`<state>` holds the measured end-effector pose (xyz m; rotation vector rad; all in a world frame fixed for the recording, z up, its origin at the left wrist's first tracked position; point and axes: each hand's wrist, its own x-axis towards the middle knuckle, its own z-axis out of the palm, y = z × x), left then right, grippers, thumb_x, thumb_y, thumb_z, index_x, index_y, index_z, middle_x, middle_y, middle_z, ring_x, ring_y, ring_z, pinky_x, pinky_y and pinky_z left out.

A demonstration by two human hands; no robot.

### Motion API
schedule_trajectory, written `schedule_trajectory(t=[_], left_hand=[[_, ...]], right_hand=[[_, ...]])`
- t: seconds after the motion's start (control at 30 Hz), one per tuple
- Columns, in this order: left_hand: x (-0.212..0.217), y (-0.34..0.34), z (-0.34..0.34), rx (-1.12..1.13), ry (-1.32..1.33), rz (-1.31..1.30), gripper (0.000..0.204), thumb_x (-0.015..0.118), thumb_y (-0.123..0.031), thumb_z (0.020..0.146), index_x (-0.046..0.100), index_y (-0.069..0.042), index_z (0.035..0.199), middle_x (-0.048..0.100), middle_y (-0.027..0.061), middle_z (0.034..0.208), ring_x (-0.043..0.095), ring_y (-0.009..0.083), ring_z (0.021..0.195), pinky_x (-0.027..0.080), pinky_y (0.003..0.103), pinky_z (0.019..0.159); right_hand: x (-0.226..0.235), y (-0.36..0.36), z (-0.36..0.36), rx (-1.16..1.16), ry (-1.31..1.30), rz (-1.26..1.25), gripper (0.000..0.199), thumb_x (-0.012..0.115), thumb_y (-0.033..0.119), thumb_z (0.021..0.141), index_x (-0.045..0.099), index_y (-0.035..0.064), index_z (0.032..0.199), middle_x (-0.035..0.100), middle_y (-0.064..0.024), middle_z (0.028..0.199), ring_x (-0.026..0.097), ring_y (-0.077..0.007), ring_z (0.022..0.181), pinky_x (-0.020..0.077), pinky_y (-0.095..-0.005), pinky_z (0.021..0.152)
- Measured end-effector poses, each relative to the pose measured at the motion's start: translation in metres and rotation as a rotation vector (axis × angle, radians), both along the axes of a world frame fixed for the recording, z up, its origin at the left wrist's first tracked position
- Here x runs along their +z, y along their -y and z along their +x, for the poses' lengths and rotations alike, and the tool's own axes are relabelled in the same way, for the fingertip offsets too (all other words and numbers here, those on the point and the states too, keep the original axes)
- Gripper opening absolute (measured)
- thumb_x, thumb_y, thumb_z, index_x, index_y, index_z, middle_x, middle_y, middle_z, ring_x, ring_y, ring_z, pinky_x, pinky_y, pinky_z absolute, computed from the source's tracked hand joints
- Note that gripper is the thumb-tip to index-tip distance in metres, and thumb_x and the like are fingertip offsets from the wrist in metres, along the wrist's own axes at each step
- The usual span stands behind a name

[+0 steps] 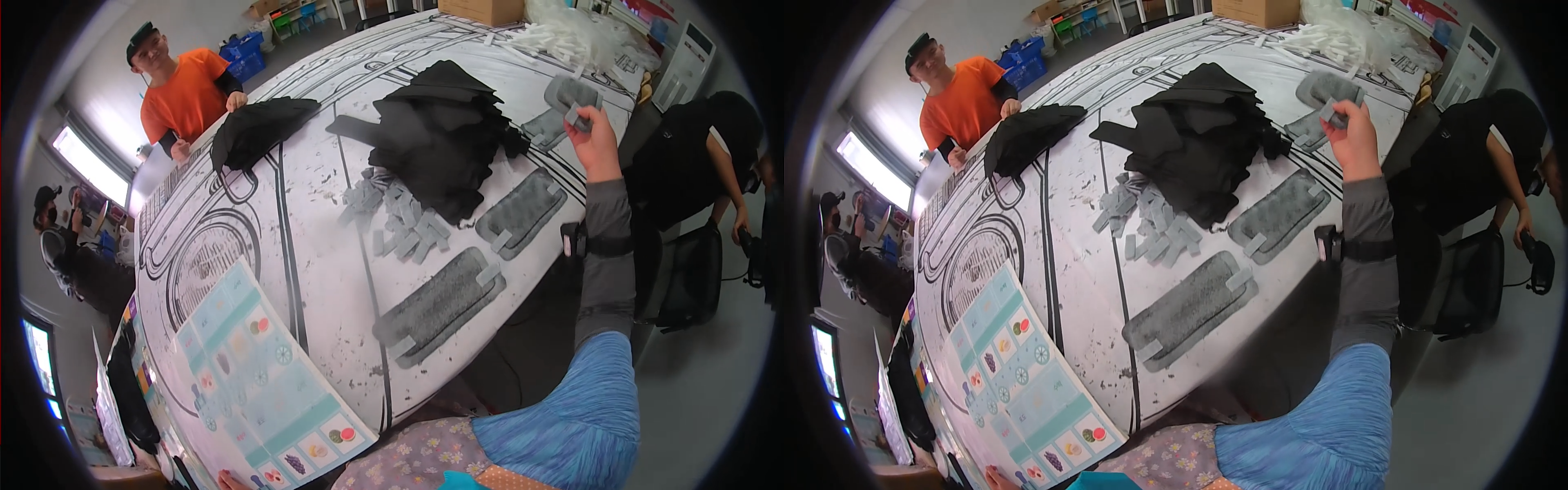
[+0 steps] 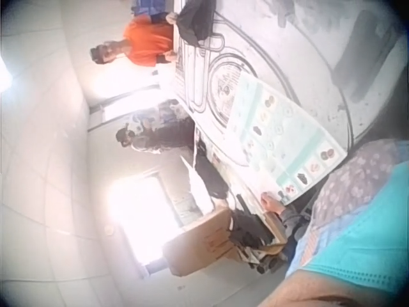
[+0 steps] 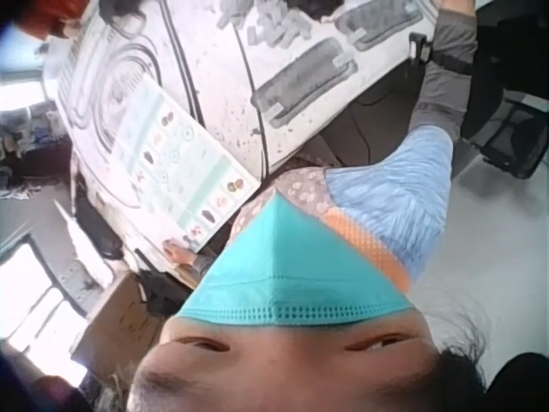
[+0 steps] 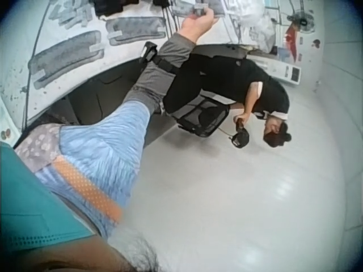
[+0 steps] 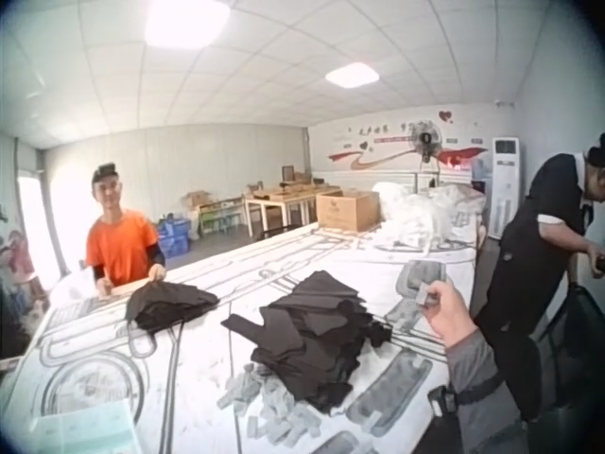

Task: Sticking small white adhesive strips onto grey fabric shoe components placed on a template board.

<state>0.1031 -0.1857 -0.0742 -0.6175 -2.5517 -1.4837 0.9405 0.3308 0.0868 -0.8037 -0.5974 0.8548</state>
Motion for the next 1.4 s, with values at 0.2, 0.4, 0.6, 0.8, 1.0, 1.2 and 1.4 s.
schedule_trajectory(t=[0.2, 0.4, 0.6, 0.8, 1.0, 1.2, 1.4], left_hand=[[-0.002, -0.003, 0.002, -0.043, -0.118, -0.08, 0.026, 0.057, -0.019, 0.098, 0.069, 0.004, 0.1, 0.069, 0.0145, 0.091, 0.063, 0.0238, 0.08, 0.053, 0.035, 0.071], [-0.006, 0.002, -0.002, -0.063, -0.169, -0.03, 0.026, 0.057, -0.021, 0.099, 0.069, 0.003, 0.1, 0.069, 0.0128, 0.088, 0.063, 0.0249, 0.079, 0.053, 0.035, 0.071], [-0.031, -0.018, -0.014, -0.094, 0.096, 0.043, 0.03, 0.056, -0.025, 0.1, 0.064, 0.002, 0.107, 0.066, 0.0105, 0.1, 0.06, 0.0203, 0.09, 0.049, 0.032, 0.081], [0.013, -0.012, 0.011, -0.166, 0.16, 0.066, 0.025, 0.054, -0.022, 0.101, 0.061, 0.001, 0.105, 0.056, 0.0, 0.09, 0.049, 0.0095, 0.082, 0.044, 0.027, 0.071], [0.078, -0.008, 0.044, -0.158, 0.159, -0.438, 0.03, 0.061, -0.027, 0.093, 0.064, 0.002, 0.1, 0.065, 0.0118, 0.081, 0.061, 0.0192, 0.075, 0.047, 0.034, 0.069], [0.081, 0.018, 0.067, -0.128, 0.108, -0.546, 0.039, 0.067, -0.035, 0.088, 0.065, 0.002, 0.1, 0.068, 0.0195, 0.086, 0.067, 0.0288, 0.08, 0.051, 0.037, 0.073], [0.075, 0.045, 0.059, -0.168, 0.34, -0.353, 0.035, 0.067, -0.031, 0.088, 0.064, 0.002, 0.1, 0.065, 0.0107, 0.077, 0.062, 0.019, 0.07, 0.049, 0.033, 0.065]], right_hand=[[0.002, -0.128, 0.063, 0.131, -0.104, -0.096, 0.026, 0.064, 0.007, 0.083, 0.052, 0.0085, 0.107, 0.056, -0.0117, 0.103, 0.057, -0.0279, 0.095, 0.0487, -0.0453, 0.085], [-0.045, -0.141, 0.075, 0.012, 0.047, -0.639, 0.075, 0.056, 0.036, 0.094, 0.019, 0.0132, 0.155, 0.017, -0.0209, 0.158, 0.031, -0.0353, 0.141, 0.0218, -0.0587, 0.111], [-0.03, -0.099, 0.177, 0.145, 0.022, -0.212, 0.041, 0.056, 0.028, 0.092, 0.047, 0.0024, 0.123, 0.055, -0.0105, 0.116, 0.049, -0.0321, 0.121, 0.0395, -0.056, 0.094], [0.02, 0.02, 0.083, 0.271, 0.155, 0.09, 0.033, 0.05, 0.017, 0.099, 0.053, 0.0008, 0.128, 0.054, -0.0093, 0.135, 0.054, -0.0188, 0.113, 0.0439, -0.0318, 0.096], [0.023, 0.193, -0.126, 0.468, 0.692, 0.102, 0.021, 0.053, 0.015, 0.097, 0.057, 0.0, 0.111, 0.062, -0.0102, 0.109, 0.06, -0.0178, 0.093, 0.0485, -0.0292, 0.082], [-0.077, 0.296, -0.313, 1.348, 0.601, -0.328, 0.061, 0.056, 0.004, 0.093, 0.031, 0.0019, 0.148, 0.047, -0.0155, 0.14, 0.053, -0.019, 0.119, 0.0463, -0.0291, 0.093], [-0.09, 0.317, -0.393, 1.342, 0.391, -0.584, 0.066, 0.054, 0.006, 0.093, 0.022, 0.0014, 0.151, 0.044, -0.016, 0.142, 0.058, -0.021, 0.114, 0.0509, -0.0309, 0.089]])
